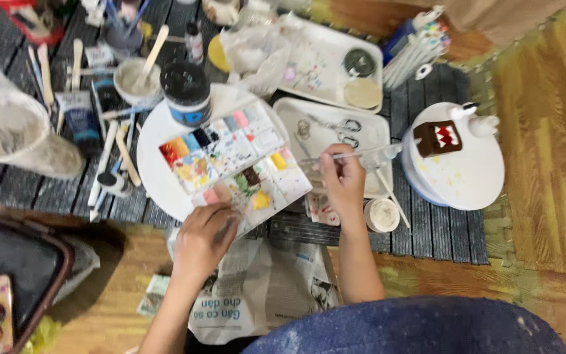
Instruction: The person paints a small, yellow, round ceramic object using a fine brush and yellow paint from a palette. They repeatedly dip the brush into the paint and apply it to the object, occasionally rotating it to cover different areas. The workspace is cluttered with various art supplies, including paint tubes, scissors, and a water bottle.
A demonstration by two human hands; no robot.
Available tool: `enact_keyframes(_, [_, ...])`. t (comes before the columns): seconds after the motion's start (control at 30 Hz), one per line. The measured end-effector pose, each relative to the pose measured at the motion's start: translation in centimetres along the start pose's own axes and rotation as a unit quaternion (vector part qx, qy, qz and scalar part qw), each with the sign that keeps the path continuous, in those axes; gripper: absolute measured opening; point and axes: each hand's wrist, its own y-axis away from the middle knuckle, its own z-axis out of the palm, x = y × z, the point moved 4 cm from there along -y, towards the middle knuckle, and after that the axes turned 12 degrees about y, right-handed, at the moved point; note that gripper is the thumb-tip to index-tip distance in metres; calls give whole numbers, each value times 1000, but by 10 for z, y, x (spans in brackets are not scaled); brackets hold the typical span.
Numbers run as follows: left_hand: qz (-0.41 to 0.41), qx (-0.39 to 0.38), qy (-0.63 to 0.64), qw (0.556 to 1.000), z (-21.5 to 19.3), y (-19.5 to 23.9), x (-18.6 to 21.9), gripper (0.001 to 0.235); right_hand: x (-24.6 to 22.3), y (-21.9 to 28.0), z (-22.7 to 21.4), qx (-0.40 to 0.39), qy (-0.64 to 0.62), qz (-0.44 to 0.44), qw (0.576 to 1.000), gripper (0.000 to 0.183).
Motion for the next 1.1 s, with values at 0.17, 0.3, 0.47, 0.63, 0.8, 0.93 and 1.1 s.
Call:
enact_keyframes(0.17, [17,4,-90,996,-5,8,8,19,-27,-33,-5,-46,-27,35,998,13])
enact_keyframes(0.3, [17,9,-130,991,-10,15,11,19,-40,-62,6,-14,-72,46,996,11])
enact_keyframes(0.47, [22,22,-114,993,-18,13,10,18,-54,-90,23,-21,-78,-9,997,15])
enact_keyframes(0.63, [20,61,-104,992,-30,19,-7,14,-56,-106,39,-86,-118,-55,988,20])
enact_keyframes(0.8, [6,104,-48,993,-42,18,-21,14,-81,-145,68,-126,-185,-68,972,13])
enact_keyframes(0.93, [-15,107,-18,994,-44,21,-32,18,-86,-151,68,-85,-184,-71,977,10])
enact_keyframes(1.1, [-11,108,11,994,-40,27,-40,13,-68,-82,31,22,-144,-68,987,9])
